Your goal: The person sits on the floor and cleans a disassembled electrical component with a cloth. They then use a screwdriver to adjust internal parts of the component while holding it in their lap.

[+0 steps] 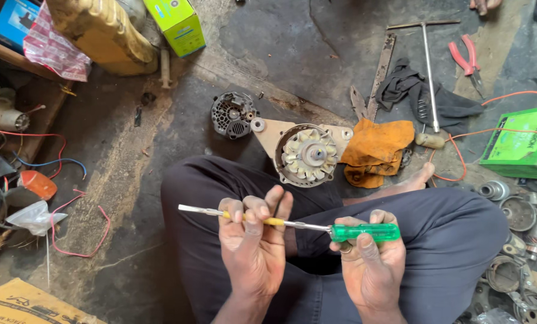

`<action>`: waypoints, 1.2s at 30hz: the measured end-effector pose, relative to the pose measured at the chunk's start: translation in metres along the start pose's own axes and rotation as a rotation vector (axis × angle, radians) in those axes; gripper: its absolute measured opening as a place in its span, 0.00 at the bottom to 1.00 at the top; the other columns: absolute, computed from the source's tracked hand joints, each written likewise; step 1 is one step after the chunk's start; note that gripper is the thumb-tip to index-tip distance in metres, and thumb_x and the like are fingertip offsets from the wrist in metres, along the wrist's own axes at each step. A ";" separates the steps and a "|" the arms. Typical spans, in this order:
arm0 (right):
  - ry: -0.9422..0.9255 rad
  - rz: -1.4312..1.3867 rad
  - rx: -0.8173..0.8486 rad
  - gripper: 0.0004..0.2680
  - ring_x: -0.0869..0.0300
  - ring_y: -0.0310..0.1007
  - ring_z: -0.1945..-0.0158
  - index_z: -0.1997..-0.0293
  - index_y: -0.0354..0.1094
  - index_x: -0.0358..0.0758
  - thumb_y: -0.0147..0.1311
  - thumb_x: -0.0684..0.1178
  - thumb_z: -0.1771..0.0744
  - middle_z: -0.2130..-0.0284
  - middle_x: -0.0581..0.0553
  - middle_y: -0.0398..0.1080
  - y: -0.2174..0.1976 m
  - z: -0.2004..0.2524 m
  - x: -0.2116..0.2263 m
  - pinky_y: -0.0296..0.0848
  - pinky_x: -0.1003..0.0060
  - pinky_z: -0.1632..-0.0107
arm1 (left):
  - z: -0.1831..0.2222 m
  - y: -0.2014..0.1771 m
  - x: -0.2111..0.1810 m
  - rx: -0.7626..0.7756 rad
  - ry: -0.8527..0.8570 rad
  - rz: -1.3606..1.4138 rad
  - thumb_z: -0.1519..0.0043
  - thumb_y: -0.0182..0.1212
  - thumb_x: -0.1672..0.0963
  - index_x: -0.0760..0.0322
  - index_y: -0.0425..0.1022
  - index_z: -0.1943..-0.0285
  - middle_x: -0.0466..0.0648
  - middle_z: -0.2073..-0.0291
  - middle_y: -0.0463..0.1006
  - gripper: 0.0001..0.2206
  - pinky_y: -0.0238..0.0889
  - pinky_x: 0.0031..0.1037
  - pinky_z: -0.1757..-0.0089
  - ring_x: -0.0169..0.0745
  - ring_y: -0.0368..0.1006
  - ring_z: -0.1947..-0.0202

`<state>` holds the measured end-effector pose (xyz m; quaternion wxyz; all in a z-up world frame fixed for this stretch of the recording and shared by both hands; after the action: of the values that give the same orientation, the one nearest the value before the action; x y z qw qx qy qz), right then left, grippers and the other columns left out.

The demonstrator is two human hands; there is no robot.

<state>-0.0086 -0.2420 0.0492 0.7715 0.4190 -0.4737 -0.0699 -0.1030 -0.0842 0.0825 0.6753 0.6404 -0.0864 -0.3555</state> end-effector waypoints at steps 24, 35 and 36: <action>-0.111 0.142 -0.191 0.08 0.49 0.76 0.66 0.51 0.59 0.37 0.57 0.41 0.30 0.66 0.36 0.73 -0.016 -0.019 0.019 0.74 0.59 0.64 | -0.003 -0.010 0.003 -0.027 0.030 -0.473 0.31 0.58 0.61 0.76 0.67 0.42 0.62 0.54 0.79 0.11 0.75 0.47 0.45 0.59 0.79 0.49; -0.338 0.240 -0.106 0.11 0.51 0.73 0.69 0.47 0.58 0.37 0.59 0.39 0.31 0.65 0.29 0.75 0.005 -0.006 0.018 0.73 0.57 0.64 | 0.012 -0.034 0.018 -0.191 0.029 -0.410 0.33 0.59 0.61 0.73 0.69 0.51 0.60 0.60 0.81 0.07 0.79 0.40 0.56 0.55 0.82 0.57; -0.333 0.224 -0.096 0.12 0.51 0.73 0.68 0.46 0.58 0.36 0.59 0.39 0.31 0.63 0.29 0.75 0.004 -0.009 0.020 0.73 0.56 0.64 | 0.010 -0.035 0.018 -0.145 0.020 -0.383 0.32 0.59 0.61 0.73 0.69 0.51 0.60 0.60 0.81 0.06 0.78 0.40 0.55 0.55 0.82 0.56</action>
<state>0.0079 -0.2443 0.0641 0.7044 0.3091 -0.6346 -0.0743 -0.1090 -0.1004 0.0460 0.6405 0.5984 0.0694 -0.4763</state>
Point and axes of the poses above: each hand's wrist, its own z-axis away from the middle knuckle, its own y-axis out of the palm, x = y × z, the point moved 1 cm from there along -z, towards the middle knuckle
